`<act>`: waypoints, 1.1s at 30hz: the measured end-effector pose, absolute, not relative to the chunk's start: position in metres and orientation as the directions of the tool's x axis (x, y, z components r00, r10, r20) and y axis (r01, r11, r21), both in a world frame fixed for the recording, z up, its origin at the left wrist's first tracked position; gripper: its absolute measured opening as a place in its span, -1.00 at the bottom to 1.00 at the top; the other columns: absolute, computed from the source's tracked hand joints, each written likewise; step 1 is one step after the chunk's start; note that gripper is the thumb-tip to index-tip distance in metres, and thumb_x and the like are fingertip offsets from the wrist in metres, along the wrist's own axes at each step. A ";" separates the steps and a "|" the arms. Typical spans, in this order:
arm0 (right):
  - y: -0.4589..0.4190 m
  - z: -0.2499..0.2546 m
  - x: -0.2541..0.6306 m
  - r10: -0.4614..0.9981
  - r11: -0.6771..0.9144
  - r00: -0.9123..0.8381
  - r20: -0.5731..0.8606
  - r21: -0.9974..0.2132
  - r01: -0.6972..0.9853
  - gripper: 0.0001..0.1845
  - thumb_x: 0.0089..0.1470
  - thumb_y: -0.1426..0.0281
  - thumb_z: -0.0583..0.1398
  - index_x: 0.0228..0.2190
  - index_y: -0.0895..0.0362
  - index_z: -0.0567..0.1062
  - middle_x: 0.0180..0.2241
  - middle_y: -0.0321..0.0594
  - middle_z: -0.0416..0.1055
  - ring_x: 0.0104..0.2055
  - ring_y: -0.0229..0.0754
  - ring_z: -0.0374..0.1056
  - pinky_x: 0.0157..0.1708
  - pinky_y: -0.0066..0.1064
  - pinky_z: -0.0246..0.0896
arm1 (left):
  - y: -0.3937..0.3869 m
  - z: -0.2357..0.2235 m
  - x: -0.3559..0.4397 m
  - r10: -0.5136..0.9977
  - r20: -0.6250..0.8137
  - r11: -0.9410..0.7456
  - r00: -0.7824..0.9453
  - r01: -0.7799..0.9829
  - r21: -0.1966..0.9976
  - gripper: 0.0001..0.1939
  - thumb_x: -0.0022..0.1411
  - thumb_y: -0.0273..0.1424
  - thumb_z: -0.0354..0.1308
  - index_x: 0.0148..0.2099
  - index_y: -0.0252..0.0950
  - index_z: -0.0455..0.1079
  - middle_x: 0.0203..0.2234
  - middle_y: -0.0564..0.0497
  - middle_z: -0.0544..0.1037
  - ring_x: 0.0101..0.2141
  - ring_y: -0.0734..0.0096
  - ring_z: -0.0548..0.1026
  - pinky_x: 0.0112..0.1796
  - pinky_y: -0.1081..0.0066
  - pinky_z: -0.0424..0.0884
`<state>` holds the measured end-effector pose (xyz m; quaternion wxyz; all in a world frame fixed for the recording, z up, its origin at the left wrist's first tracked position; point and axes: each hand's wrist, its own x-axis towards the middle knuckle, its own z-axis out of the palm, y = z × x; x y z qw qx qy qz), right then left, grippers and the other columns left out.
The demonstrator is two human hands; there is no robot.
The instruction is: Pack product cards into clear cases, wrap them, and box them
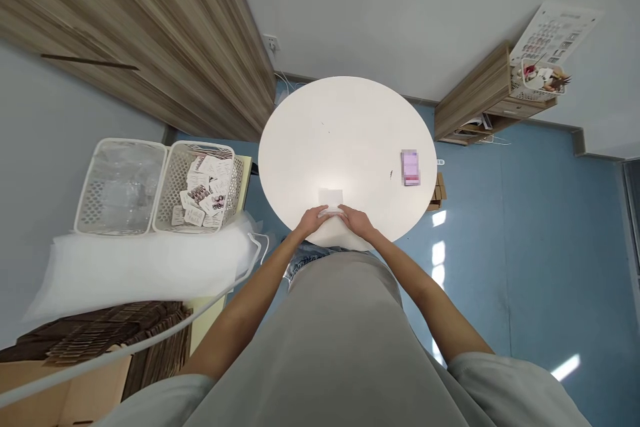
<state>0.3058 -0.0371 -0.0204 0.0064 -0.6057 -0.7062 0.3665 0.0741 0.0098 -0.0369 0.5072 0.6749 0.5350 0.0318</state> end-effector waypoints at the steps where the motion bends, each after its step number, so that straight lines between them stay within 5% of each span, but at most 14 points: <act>1: -0.032 -0.018 0.302 0.868 -0.064 -0.209 -0.451 -0.517 0.853 -0.45 0.56 0.09 -0.07 0.38 -0.02 0.35 0.23 -0.14 0.56 0.13 0.03 0.56 0.08 -0.21 0.46 | 0.012 -0.035 0.076 0.772 -0.496 0.092 0.398 0.702 0.706 -0.42 0.46 0.03 0.05 0.27 -0.23 0.53 0.19 -0.14 0.63 0.20 -0.04 0.55 0.21 0.16 0.43; 4: -0.014 -0.013 0.291 0.883 -0.196 -0.064 -0.465 -0.489 0.850 -0.47 0.57 0.10 -0.07 0.34 0.01 0.38 0.03 -0.12 0.65 0.00 0.00 0.57 0.04 -0.25 0.42 | 0.019 -0.033 0.086 0.818 -0.508 0.112 0.271 0.791 0.602 -0.51 0.53 -0.04 -0.02 0.01 -0.28 0.60 -0.07 -0.21 0.70 -0.03 -0.02 0.62 0.00 0.20 0.48; 7: 0.003 -0.013 0.284 0.893 -0.260 0.028 -0.449 -0.464 0.847 -0.54 0.55 0.15 0.00 0.27 0.05 0.43 0.12 -0.06 0.57 0.07 -0.02 0.53 0.09 -0.25 0.39 | 0.027 -0.037 0.095 0.831 -0.541 0.187 0.125 0.855 0.484 -0.63 0.51 -0.15 0.06 -0.22 -0.26 0.54 -0.23 -0.20 0.67 -0.14 0.03 0.61 -0.12 0.25 0.45; 12: 0.025 -0.017 0.277 0.820 -0.405 0.161 -0.549 -0.358 0.841 -0.62 0.48 0.18 0.13 0.20 0.06 0.46 0.16 0.01 0.45 0.06 0.03 0.51 0.04 -0.19 0.45 | 0.040 -0.044 0.103 0.823 -0.568 0.297 0.016 0.840 0.454 -0.78 0.39 -0.28 0.22 -0.34 -0.20 0.47 -0.33 -0.11 0.64 -0.18 0.09 0.61 -0.16 0.28 0.44; 15: 0.037 -0.016 0.275 0.853 -0.341 0.133 -0.505 -0.345 0.874 -0.53 0.41 0.30 0.21 0.29 0.04 0.38 0.27 0.07 0.34 0.18 0.09 0.43 0.05 -0.12 0.48 | 0.045 -0.047 0.104 0.808 -0.589 0.336 -0.008 0.827 0.450 -0.83 0.33 -0.29 0.27 -0.33 -0.19 0.47 -0.39 -0.06 0.62 -0.21 0.10 0.60 -0.19 0.28 0.46; 18: 0.050 -0.012 0.274 0.886 -0.107 -0.085 -0.455 -0.380 0.919 -0.44 0.34 0.53 0.19 0.31 0.03 0.38 0.33 0.03 0.31 0.31 0.09 0.29 0.14 -0.14 0.42 | 0.045 -0.047 0.104 0.789 -0.614 0.362 -0.006 0.813 0.457 -0.83 0.34 -0.30 0.26 -0.32 -0.21 0.48 -0.37 -0.07 0.63 -0.19 0.10 0.61 -0.18 0.28 0.47; 22: 0.060 -0.006 0.273 0.820 0.046 -0.245 -0.517 -0.367 0.929 -0.52 0.32 0.63 0.11 0.15 0.04 0.52 0.19 -0.03 0.44 0.18 0.03 0.41 0.12 -0.20 0.37 | 0.034 -0.047 0.103 0.805 -0.592 0.407 -0.033 0.758 0.510 -0.86 0.39 -0.30 0.21 -0.17 -0.24 0.53 -0.20 -0.13 0.67 -0.08 0.07 0.62 -0.06 0.24 0.49; 27: 0.033 -0.007 0.273 0.803 -0.193 -0.023 -0.595 -0.296 0.936 -0.75 0.34 0.42 0.25 0.03 0.10 0.51 0.10 0.03 0.49 0.04 0.08 0.49 -0.06 -0.21 0.39 | 0.007 -0.048 0.093 0.797 -0.565 0.556 -0.212 0.620 0.553 -0.53 0.37 -0.15 0.28 0.19 -0.31 0.44 0.11 -0.28 0.62 0.06 0.04 0.61 0.07 0.16 0.50; 33: -0.028 -0.017 0.263 0.755 -0.509 0.221 -0.617 -0.340 0.790 -0.81 0.35 0.25 0.27 -0.13 0.08 0.43 -0.13 -0.08 0.56 -0.09 0.00 0.51 -0.17 -0.29 0.35 | -0.003 -0.050 0.100 0.762 -0.646 0.534 -0.040 0.601 0.594 -0.55 0.29 -0.23 0.39 0.14 -0.29 0.45 0.06 -0.24 0.66 0.01 0.09 0.65 0.06 0.20 0.51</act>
